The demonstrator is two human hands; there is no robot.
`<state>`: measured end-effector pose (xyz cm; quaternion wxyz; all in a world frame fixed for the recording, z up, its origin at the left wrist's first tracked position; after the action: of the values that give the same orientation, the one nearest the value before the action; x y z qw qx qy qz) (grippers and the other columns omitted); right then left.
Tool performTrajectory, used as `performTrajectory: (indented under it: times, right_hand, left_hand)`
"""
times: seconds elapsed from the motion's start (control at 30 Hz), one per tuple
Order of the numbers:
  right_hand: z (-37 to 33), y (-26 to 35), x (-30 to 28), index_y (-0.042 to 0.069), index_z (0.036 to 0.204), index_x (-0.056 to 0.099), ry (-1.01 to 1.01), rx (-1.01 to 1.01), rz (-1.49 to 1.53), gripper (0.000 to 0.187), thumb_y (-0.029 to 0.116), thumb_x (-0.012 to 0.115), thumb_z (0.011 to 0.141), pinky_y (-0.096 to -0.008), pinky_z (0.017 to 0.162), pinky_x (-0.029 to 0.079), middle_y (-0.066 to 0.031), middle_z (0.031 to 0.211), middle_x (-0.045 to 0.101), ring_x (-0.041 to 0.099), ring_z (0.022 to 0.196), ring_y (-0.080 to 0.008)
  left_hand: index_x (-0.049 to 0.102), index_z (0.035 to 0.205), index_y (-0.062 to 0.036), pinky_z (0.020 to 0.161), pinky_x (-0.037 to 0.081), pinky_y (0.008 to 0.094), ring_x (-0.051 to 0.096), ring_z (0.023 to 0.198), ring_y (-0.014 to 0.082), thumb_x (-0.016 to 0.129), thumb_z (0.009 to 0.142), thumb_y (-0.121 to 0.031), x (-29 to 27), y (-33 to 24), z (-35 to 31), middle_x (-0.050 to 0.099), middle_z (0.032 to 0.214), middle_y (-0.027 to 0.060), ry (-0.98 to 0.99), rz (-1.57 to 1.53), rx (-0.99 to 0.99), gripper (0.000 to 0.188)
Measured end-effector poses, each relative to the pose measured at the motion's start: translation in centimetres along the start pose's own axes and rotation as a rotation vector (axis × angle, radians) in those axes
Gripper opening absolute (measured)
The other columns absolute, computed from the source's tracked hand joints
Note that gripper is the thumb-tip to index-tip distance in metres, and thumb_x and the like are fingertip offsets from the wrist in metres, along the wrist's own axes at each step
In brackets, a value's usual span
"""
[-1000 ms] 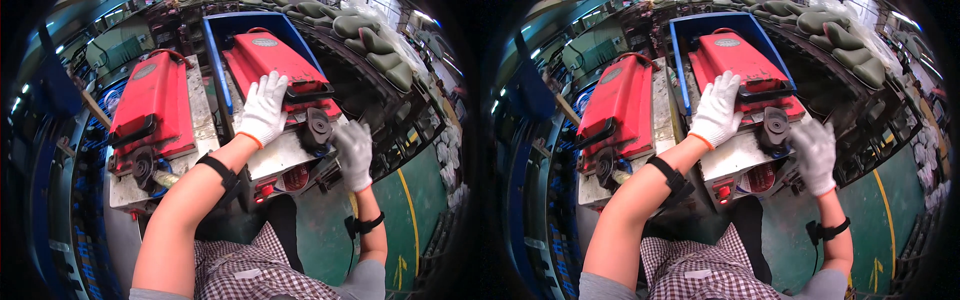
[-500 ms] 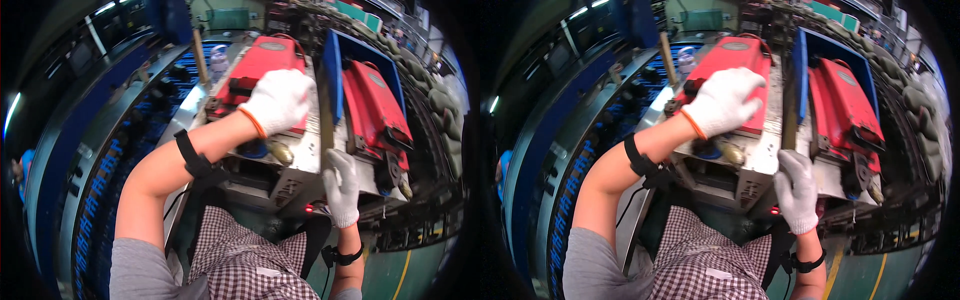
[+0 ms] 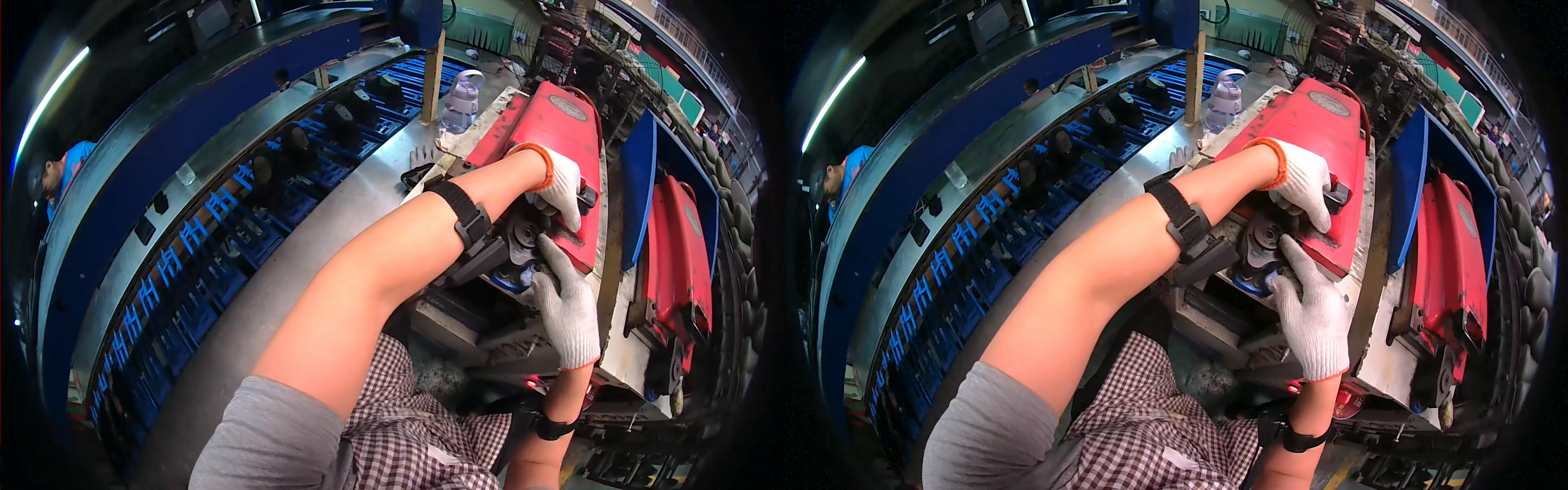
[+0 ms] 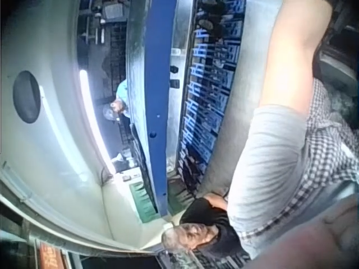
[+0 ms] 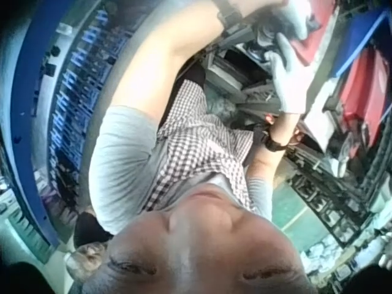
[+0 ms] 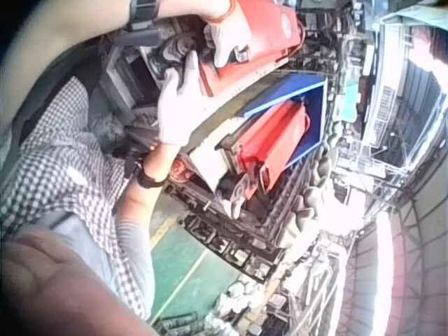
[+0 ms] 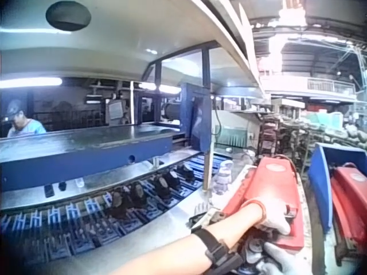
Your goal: Operating a pressing machine to shape shoe components and placing finished parts on a conveyor belt.
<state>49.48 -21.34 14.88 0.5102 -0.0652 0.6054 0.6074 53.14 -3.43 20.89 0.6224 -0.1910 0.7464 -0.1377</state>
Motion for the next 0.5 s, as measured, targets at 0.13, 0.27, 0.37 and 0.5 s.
performTrajectory:
  times: [0.13, 0.27, 0.37, 0.5]
  right_hand:
    - [0.01, 0.05, 0.17, 0.009, 0.143, 0.060, -0.001, 0.043, 0.072, 0.052, 0.009, 0.063, 0.092, -0.0379, 0.089, 0.056, -0.0221, 0.115, 0.074, 0.075, 0.097, -0.0303]
    - [0.04, -0.44, 0.30, 0.008, 0.143, 0.060, -0.010, 0.013, 0.032, 0.051, 0.008, 0.063, 0.092, -0.0377, 0.089, 0.057, -0.0221, 0.113, 0.074, 0.075, 0.096, -0.0298]
    - [-0.18, -0.61, 0.08, 0.008, 0.143, 0.060, -0.058, -0.008, 0.076, 0.051, 0.008, 0.063, 0.092, -0.0373, 0.088, 0.057, -0.0223, 0.111, 0.075, 0.075, 0.096, -0.0292]
    - [-0.13, -0.82, 0.43, 0.007, 0.143, 0.060, -0.028, 0.045, 0.101, 0.051, 0.008, 0.063, 0.092, -0.0373, 0.088, 0.057, -0.0223, 0.111, 0.075, 0.075, 0.096, -0.0293]
  left_hand:
    - [0.074, 0.089, -0.0044, 0.059, 0.052, 0.0328, 0.063, 0.063, 0.0165, 0.082, 0.076, -0.045, 0.40, 0.62, 0.45, 0.069, 0.072, 0.0044, 0.032, -0.089, 0.000, 0.043]
    - [0.074, 0.086, -0.0039, 0.058, 0.051, 0.0328, 0.062, 0.061, 0.0169, 0.082, 0.076, -0.046, 0.46, 0.64, 0.67, 0.068, 0.071, 0.0050, 0.004, -0.072, 0.018, 0.044]
    - [0.074, 0.085, -0.0033, 0.057, 0.050, 0.0331, 0.061, 0.059, 0.0174, 0.082, 0.075, -0.047, 0.40, 0.29, 0.54, 0.068, 0.069, 0.0054, -0.013, -0.091, 0.034, 0.045]
    - [0.074, 0.085, -0.0029, 0.057, 0.050, 0.0337, 0.061, 0.060, 0.0176, 0.083, 0.075, -0.047, 0.57, 0.80, 0.48, 0.068, 0.070, 0.0056, -0.006, -0.101, 0.014, 0.047]
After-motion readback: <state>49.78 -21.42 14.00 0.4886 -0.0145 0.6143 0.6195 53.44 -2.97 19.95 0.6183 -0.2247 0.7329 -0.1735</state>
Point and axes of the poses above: each hand's wrist, its own z-axis towards the middle knuckle, its own x-axis out of the palm, y = z × x, the point moved 5 cm from there along z, towards the middle knuckle
